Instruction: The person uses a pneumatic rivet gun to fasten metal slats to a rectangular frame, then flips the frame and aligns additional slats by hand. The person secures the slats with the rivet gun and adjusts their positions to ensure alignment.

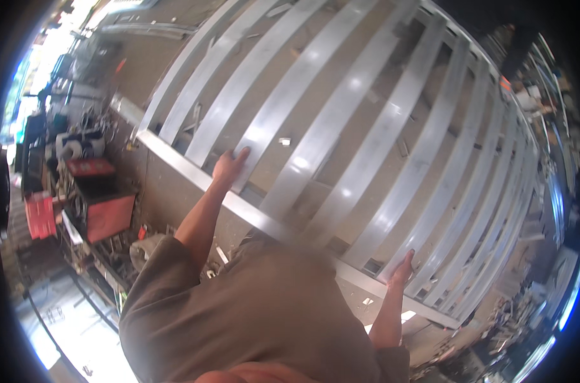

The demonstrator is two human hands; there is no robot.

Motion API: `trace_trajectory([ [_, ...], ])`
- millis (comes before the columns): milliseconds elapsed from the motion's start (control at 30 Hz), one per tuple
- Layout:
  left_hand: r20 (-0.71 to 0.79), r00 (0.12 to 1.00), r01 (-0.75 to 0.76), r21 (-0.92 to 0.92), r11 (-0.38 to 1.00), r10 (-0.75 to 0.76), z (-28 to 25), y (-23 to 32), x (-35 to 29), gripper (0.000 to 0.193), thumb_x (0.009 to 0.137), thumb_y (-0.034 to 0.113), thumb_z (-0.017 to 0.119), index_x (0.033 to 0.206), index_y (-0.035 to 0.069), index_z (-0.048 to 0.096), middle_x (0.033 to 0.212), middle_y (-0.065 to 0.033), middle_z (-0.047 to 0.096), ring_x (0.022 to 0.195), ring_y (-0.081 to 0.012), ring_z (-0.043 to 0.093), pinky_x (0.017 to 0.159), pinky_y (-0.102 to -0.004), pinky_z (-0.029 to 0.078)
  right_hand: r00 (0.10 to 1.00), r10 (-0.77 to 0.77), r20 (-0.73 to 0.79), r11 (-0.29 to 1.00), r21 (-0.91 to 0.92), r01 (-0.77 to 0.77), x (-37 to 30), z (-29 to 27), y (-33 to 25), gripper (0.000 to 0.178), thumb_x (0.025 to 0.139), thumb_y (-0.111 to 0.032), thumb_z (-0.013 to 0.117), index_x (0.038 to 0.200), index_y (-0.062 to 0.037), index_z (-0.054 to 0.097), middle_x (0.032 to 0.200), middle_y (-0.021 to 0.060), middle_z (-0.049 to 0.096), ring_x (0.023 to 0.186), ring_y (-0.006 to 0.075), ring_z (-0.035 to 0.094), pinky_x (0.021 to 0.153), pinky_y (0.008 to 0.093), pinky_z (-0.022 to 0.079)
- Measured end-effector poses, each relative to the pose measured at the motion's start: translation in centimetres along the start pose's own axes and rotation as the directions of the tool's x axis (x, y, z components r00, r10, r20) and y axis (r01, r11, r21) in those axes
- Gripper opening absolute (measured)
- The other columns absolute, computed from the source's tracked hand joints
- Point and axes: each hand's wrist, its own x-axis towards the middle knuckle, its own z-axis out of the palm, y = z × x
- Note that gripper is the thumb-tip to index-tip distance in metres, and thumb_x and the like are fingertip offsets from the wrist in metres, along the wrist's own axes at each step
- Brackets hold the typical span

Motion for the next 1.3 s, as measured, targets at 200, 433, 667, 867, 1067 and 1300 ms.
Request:
trace_trajectory([
  [200, 0.001, 1.0, -0.007, -0.023, 1.0, 0.007, -0.6, 1.0, -1.3, 0.092, 0.089, 0.076, 0.055, 0.142, 0.001, 0.058, 0.125, -0.0248, 0.07, 0.121, -0.0387, 0.066, 0.102, -0.0475, 0.05, 0.985, -0.042, 0.169, 0.991, 0.133, 0.019, 0.9, 0.1, 0.7, 0.094, 0.094, -0.072, 0.06, 0.155, -0.0028, 0.043, 0.155, 0.01, 0.049, 0.14, 0.0262, 0.046, 0.119, 0.0386, 0.032],
  [433, -0.005, 0.999, -0.033, -0.005, 0.999, 0.033, -1.4, 1.6, -1.6, 0.09, 0.089, 0.075, 0.055, 0.136, -0.001, 0.061, 0.121, -0.0255, 0.071, 0.118, -0.0393, 0.067, 0.099, -0.0477, 0.052, 0.984, 0.004, 0.177, 0.992, 0.124, -0.026, -0.7, -0.6, -0.8, 0.092, 0.094, -0.071, 0.061, 0.154, -0.0029, 0.044, 0.152, 0.0098, 0.051, 0.137, 0.0263, 0.049, 0.116, 0.0388, 0.037],
  [667, 0.019, 1.0, 0.006, -0.021, 1.0, -0.006, -1.3, 1.4, -1.2, 0.089, 0.089, 0.074, 0.056, 0.139, 0.001, 0.06, 0.118, -0.0254, 0.072, 0.115, -0.0392, 0.068, 0.098, -0.0478, 0.052, 0.985, -0.03, 0.17, 0.995, 0.096, 0.014, -2.2, -0.1, -1.8, 0.09, 0.094, -0.069, 0.061, 0.153, -0.0024, 0.045, 0.148, 0.0102, 0.054, 0.135, 0.0259, 0.05, 0.116, 0.0379, 0.037],
  [867, 0.027, 1.0, 0.018, -0.056, 0.998, -0.016, -0.6, 0.5, -0.2, 0.09, 0.089, 0.075, 0.055, 0.141, 0.002, 0.059, 0.127, -0.0236, 0.07, 0.121, -0.0379, 0.066, 0.101, -0.0462, 0.05, 0.995, -0.049, 0.092, 0.997, 0.056, 0.044, -1.7, -1.3, -1.4, 0.087, 0.095, -0.064, 0.065, 0.15, 0.0014, 0.048, 0.15, 0.011, 0.053, 0.136, 0.0241, 0.05, 0.115, 0.0366, 0.037],
  [1067, 0.015, 1.0, -0.022, -0.001, 1.0, 0.022, -0.6, 0.8, -0.4, 0.089, 0.091, 0.075, 0.054, 0.142, 0.002, 0.058, 0.129, -0.0232, 0.069, 0.124, -0.0384, 0.064, 0.104, -0.0467, 0.049, 0.998, -0.019, 0.052, 1.0, -0.019, 0.02, -2.1, -0.5, -1.9, 0.094, 0.091, -0.071, 0.065, 0.148, 0.0023, 0.05, 0.147, 0.0105, 0.056, 0.132, 0.0245, 0.052, 0.115, 0.0356, 0.036],
  [1300, -0.006, 0.999, -0.046, -0.005, 0.999, 0.046, -0.6, 0.5, -0.2, 0.09, 0.091, 0.073, 0.055, 0.14, -0.003, 0.059, 0.129, -0.027, 0.068, 0.126, -0.0411, 0.063, 0.105, -0.0473, 0.048, 0.997, -0.069, 0.046, 0.997, 0.048, 0.067, -3.2, -0.2, -2.2, 0.089, 0.094, -0.066, 0.064, 0.147, 0.005, 0.05, 0.146, 0.0125, 0.056, 0.133, 0.023, 0.052, 0.116, 0.0358, 0.036],
])
